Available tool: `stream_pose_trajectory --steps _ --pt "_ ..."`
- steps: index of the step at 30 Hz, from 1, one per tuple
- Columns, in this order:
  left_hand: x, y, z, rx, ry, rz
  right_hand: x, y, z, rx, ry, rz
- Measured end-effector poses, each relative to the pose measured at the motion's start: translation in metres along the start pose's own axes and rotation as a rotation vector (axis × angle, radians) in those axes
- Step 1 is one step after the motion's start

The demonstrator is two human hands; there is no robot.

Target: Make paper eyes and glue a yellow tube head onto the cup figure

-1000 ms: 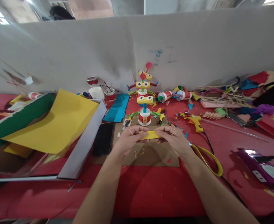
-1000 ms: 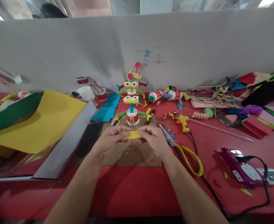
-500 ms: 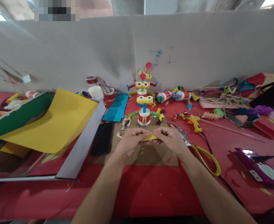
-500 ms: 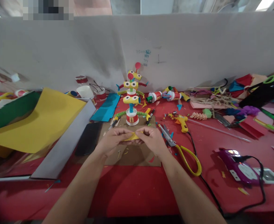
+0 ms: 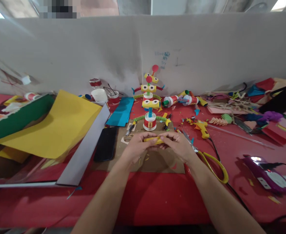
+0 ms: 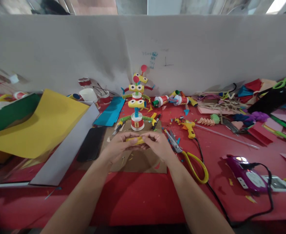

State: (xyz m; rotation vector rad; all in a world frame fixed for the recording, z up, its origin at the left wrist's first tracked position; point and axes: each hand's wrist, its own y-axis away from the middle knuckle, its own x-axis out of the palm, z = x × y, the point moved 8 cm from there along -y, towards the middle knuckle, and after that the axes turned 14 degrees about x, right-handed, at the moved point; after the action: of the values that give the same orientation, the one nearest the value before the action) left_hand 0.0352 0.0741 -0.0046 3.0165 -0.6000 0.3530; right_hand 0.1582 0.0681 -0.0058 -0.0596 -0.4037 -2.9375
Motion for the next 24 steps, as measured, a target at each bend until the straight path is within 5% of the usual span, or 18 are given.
stream_pose_trajectory --steps 7,16,24 --pt "-0.019 -0.003 0.006 -0.016 0.062 -0.174 -0.001 0.009 0.015 -0.195 0.114 0.025" --pt "-0.012 -0.001 0.003 -0.048 0.039 -0.126 -0.013 0.003 0.012 -0.271 0.212 -0.193" --pt "-0.014 -0.002 0.008 -0.115 0.073 -0.118 -0.009 0.008 0.017 -0.356 0.237 -0.137"
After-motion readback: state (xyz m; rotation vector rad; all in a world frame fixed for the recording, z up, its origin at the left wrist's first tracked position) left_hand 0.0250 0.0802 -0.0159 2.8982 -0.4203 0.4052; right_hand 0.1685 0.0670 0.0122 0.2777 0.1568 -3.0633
